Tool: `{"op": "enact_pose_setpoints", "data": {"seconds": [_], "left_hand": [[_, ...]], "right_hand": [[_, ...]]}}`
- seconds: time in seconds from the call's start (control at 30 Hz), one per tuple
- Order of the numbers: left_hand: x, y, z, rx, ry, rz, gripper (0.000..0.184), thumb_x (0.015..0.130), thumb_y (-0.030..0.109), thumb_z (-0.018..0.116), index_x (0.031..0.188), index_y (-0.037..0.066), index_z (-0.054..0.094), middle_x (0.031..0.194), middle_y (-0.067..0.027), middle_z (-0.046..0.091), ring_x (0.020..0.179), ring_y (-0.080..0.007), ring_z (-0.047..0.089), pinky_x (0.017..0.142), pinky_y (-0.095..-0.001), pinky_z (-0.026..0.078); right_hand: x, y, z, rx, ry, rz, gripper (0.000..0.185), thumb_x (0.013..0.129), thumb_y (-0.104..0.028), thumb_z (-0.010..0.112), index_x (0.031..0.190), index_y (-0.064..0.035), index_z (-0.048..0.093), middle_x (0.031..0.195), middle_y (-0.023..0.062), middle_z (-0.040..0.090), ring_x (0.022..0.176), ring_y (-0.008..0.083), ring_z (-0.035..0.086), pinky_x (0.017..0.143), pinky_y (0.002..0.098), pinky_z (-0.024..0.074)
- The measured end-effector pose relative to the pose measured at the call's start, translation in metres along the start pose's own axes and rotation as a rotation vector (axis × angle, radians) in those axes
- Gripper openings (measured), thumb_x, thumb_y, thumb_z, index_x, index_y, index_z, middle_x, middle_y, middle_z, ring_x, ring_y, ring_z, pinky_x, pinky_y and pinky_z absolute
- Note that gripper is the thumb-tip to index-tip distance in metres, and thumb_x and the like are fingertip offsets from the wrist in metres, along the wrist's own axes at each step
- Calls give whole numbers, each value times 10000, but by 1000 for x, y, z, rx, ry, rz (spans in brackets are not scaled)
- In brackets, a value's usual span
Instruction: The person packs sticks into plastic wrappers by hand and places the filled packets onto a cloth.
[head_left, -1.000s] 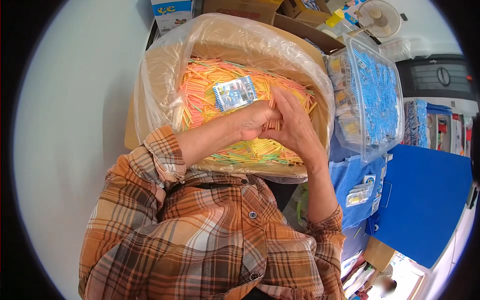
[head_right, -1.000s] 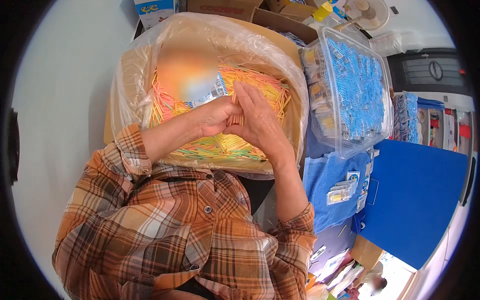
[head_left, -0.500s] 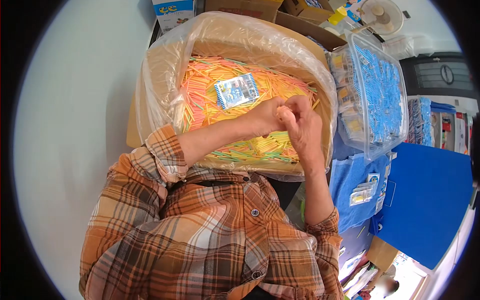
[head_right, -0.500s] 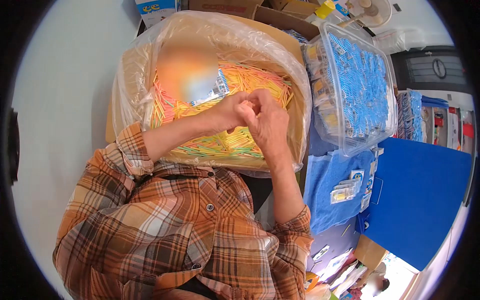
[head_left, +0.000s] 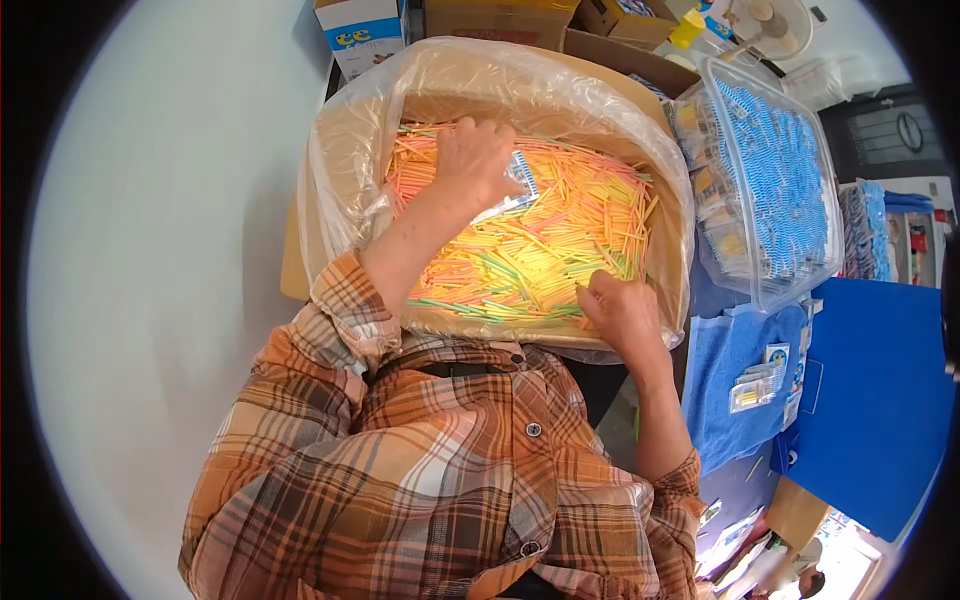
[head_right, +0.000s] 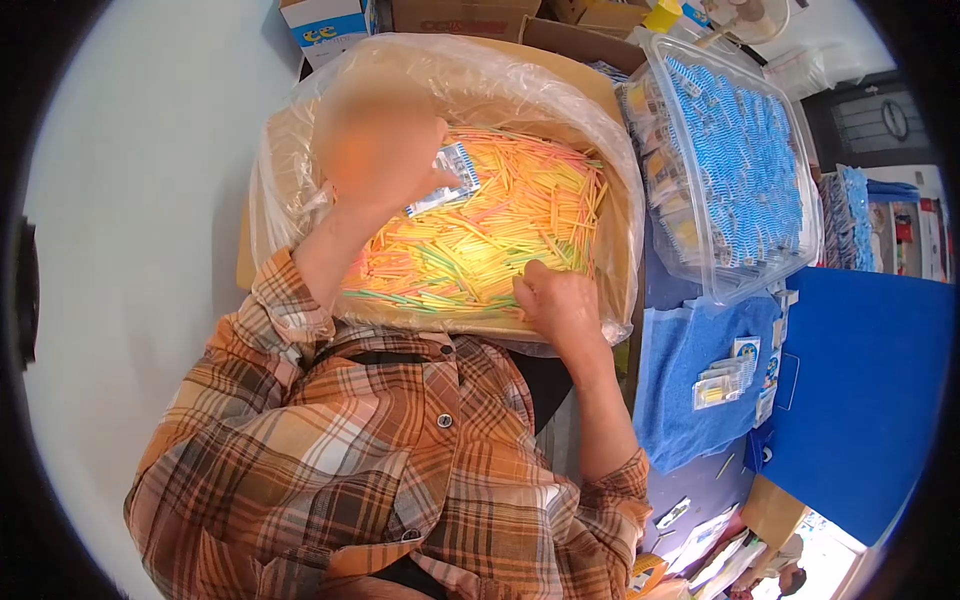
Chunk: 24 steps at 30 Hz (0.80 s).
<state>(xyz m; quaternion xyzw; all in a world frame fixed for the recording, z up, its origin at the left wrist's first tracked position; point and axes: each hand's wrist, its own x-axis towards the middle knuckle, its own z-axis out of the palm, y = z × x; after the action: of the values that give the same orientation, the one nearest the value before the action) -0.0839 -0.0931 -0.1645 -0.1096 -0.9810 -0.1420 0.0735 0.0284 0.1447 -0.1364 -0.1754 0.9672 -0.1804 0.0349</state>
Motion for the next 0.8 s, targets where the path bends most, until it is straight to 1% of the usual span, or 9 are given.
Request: {"op": "enact_pose_setpoints", "data": {"seconds": [0.1, 0.2, 0.3, 0.4, 0.5, 0.6, 0.7, 0.8], "left_hand": [[6, 3, -3, 43, -278, -136, 587, 580, 337, 860, 1017, 80, 564, 943, -102, 651, 1017, -263, 584, 836, -443, 378], [7, -8, 8, -25, -282, -142, 682, 545, 340, 878, 1074, 92, 526, 975, -107, 646, 1015, -279, 585, 851, -454, 336], [6, -7, 7, -86, -305, -213, 741, 529, 310, 889, 1119, 102, 491, 991, -100, 648, 1026, -288, 583, 869, -451, 307], [5, -6, 5, -114, -273, -208, 667, 533, 292, 893, 1039, 73, 517, 944, -111, 663, 1006, -280, 595, 869, -440, 307], [4, -19, 18, -200, -197, -173, 583, 564, 265, 878, 1002, 96, 533, 907, -95, 661, 972, -276, 603, 857, -449, 301], [6, -25, 20, -192, -217, -157, 438, 625, 247, 844, 945, 116, 575, 874, -72, 659, 928, -254, 608, 847, -451, 292], [7, -21, 14, -83, -187, -143, 281, 661, 201, 806, 847, 118, 612, 838, -58, 657, 884, -237, 608, 828, -445, 291], [6, -21, 13, -118, -183, -135, 195, 674, 159, 775, 799, 123, 630, 792, -46, 657, 847, -221, 612, 812, -436, 293]], "right_hand": [[5, -1, -9, 164, 38, 73, 229, 806, -196, 643, 663, -38, 560, 563, 192, 555, 543, 371, 583, 523, 450, 456], [1, 3, -3, 140, 59, 58, 235, 802, -188, 646, 649, -34, 554, 559, 191, 549, 542, 375, 577, 519, 451, 452], [1, 4, -3, 136, 79, 59, 242, 804, -187, 647, 648, -30, 550, 555, 188, 544, 540, 377, 574, 512, 448, 447], [0, 3, -4, 151, 106, 61, 241, 806, -182, 648, 649, -29, 547, 555, 187, 542, 541, 375, 576, 510, 450, 443], [-1, 3, -4, 168, 116, 44, 234, 807, -172, 646, 653, -29, 543, 559, 190, 543, 539, 375, 574, 510, 454, 439], [-2, 4, -5, 193, 118, 44, 226, 808, -162, 644, 657, -30, 542, 560, 189, 543, 537, 374, 572, 509, 454, 435], [-2, 4, -5, 187, 124, 41, 227, 809, -160, 644, 655, -29, 540, 558, 188, 542, 536, 373, 570, 509, 453, 433], [-2, 6, -3, 180, 124, 34, 227, 807, -158, 645, 654, -28, 539, 559, 189, 543, 540, 373, 571, 510, 451, 433]]}}
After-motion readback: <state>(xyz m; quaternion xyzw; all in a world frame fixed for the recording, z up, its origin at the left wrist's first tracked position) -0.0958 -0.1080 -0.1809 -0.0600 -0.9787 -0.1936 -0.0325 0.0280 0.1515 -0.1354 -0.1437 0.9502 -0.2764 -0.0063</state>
